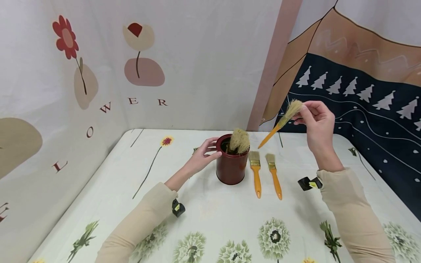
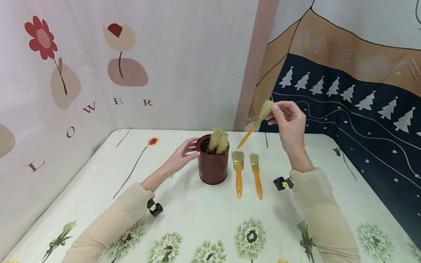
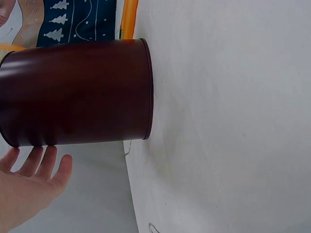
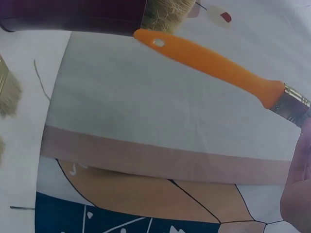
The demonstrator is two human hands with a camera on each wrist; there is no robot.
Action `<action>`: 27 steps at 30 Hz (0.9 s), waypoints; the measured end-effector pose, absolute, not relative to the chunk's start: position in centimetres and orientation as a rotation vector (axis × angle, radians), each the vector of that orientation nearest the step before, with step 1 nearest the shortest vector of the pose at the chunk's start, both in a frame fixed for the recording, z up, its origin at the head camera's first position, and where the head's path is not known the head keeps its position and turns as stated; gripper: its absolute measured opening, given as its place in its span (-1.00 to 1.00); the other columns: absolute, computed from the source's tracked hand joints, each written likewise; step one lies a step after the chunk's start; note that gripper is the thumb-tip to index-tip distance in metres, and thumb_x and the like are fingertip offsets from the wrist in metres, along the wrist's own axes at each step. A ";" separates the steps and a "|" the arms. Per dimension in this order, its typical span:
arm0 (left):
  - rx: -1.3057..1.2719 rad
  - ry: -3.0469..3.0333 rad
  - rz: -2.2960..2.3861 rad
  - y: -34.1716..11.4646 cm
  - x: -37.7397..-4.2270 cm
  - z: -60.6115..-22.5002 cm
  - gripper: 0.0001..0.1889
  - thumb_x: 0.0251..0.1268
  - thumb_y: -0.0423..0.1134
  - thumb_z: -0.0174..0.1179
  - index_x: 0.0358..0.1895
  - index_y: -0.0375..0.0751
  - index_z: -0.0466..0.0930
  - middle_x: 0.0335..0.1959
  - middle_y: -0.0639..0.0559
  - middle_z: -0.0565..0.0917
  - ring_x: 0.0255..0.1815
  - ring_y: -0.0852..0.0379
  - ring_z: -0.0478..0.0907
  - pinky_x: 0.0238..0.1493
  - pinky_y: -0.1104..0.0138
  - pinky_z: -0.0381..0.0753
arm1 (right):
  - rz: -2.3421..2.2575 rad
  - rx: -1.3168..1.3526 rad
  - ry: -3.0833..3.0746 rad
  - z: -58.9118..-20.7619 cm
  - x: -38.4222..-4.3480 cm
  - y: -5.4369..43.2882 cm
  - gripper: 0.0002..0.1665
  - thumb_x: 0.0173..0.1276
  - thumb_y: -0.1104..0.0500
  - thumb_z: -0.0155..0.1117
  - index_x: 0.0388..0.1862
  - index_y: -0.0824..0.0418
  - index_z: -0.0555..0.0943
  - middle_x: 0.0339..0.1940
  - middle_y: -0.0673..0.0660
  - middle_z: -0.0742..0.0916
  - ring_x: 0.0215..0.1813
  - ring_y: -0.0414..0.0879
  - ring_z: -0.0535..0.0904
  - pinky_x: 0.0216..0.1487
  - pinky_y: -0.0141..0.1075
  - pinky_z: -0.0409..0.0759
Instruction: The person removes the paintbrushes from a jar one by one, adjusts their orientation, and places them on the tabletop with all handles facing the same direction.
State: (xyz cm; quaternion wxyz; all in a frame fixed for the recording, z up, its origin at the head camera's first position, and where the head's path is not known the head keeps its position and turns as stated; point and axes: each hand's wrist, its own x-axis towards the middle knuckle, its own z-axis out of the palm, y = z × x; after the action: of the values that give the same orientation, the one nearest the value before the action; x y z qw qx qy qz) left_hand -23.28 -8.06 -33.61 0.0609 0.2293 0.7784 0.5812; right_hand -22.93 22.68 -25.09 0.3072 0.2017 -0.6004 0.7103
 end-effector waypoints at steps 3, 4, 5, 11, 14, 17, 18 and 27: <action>0.694 2.355 1.759 -8.1 -23.3 -33.6 -0.41 0.24 -0.24 0.08 0.29 -0.24 0.08 0.19 -0.19 0.27 0.17 -0.06 0.24 0.08 0.15 0.31 | 1.850 0.505 -1.596 -25.2 -22.9 23.0 -0.87 0.18 0.35 0.17 -0.28 0.38 0.52 -0.38 0.18 0.64 -0.47 -0.09 0.55 -0.41 -0.47 0.53; 0.694 2.355 1.760 -8.1 -23.3 -33.6 -0.41 0.24 -0.24 0.08 0.29 -0.24 0.08 0.19 -0.19 0.27 0.17 -0.06 0.24 0.08 0.14 0.31 | 1.838 0.492 -1.602 -25.3 -22.9 23.1 -0.87 0.18 0.35 0.18 -0.28 0.38 0.53 -0.39 0.17 0.64 -0.48 -0.10 0.55 -0.42 -0.48 0.53; 0.694 2.356 1.760 -8.1 -23.3 -33.6 -0.41 0.24 -0.24 0.08 0.29 -0.24 0.08 0.19 -0.19 0.27 0.17 -0.06 0.24 0.08 0.14 0.31 | 1.825 0.476 -1.608 -25.5 -22.9 23.2 -0.87 0.17 0.34 0.19 -0.29 0.38 0.53 -0.40 0.17 0.64 -0.50 -0.10 0.54 -0.42 -0.48 0.53; 0.683 2.356 1.761 -8.1 -23.3 -33.7 -0.41 0.23 -0.24 0.08 0.29 -0.24 0.08 0.19 -0.19 0.27 0.17 -0.07 0.24 0.08 0.15 0.31 | 1.779 0.369 -1.647 -26.3 -23.0 24.0 -0.88 0.15 0.32 0.22 -0.32 0.36 0.55 -0.43 0.14 0.64 -0.55 -0.13 0.50 -0.45 -0.51 0.51; 0.681 2.358 1.759 -8.1 -23.3 -33.8 -0.41 0.23 -0.24 0.08 0.29 -0.24 0.08 0.19 -0.19 0.28 0.17 -0.06 0.24 0.08 0.15 0.31 | 1.781 0.342 -1.655 -26.6 -23.0 24.4 -0.87 0.13 0.32 0.24 -0.33 0.36 0.56 -0.43 0.14 0.64 -0.57 -0.13 0.48 -0.47 -0.51 0.50; 0.685 2.361 1.758 -8.1 -23.4 -33.8 -0.41 0.23 -0.24 0.08 0.29 -0.24 0.08 0.19 -0.18 0.28 0.17 -0.06 0.24 0.08 0.16 0.31 | 1.785 0.322 -1.674 -26.9 -23.0 24.8 -0.88 0.12 0.33 0.25 -0.34 0.36 0.57 -0.45 0.13 0.64 -0.58 -0.14 0.46 -0.47 -0.51 0.49; 0.686 2.363 1.757 -8.1 -23.4 -33.8 -0.41 0.23 -0.24 0.08 0.29 -0.23 0.08 0.19 -0.18 0.28 0.17 -0.06 0.24 0.08 0.16 0.31 | 1.784 0.314 -1.684 -27.0 -23.0 24.9 -0.88 0.12 0.33 0.25 -0.34 0.36 0.58 -0.46 0.12 0.64 -0.59 -0.14 0.46 -0.48 -0.52 0.48; 0.709 2.357 1.764 -8.1 -23.4 -33.8 -0.42 0.24 -0.25 0.08 0.29 -0.24 0.08 0.18 -0.19 0.28 0.17 -0.06 0.25 0.08 0.15 0.30 | 1.708 0.234 -1.891 -27.9 -22.6 26.3 -0.88 0.14 0.26 0.26 -0.33 0.28 0.59 -0.57 0.03 0.60 -0.60 -0.17 0.41 -0.62 -0.54 0.38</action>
State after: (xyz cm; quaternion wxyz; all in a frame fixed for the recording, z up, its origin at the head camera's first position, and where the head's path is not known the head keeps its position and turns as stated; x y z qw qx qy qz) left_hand -23.40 -8.11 -33.82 0.0567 0.2337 0.7772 0.5815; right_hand -22.63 26.26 -27.89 0.2871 0.0877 -0.7080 0.6393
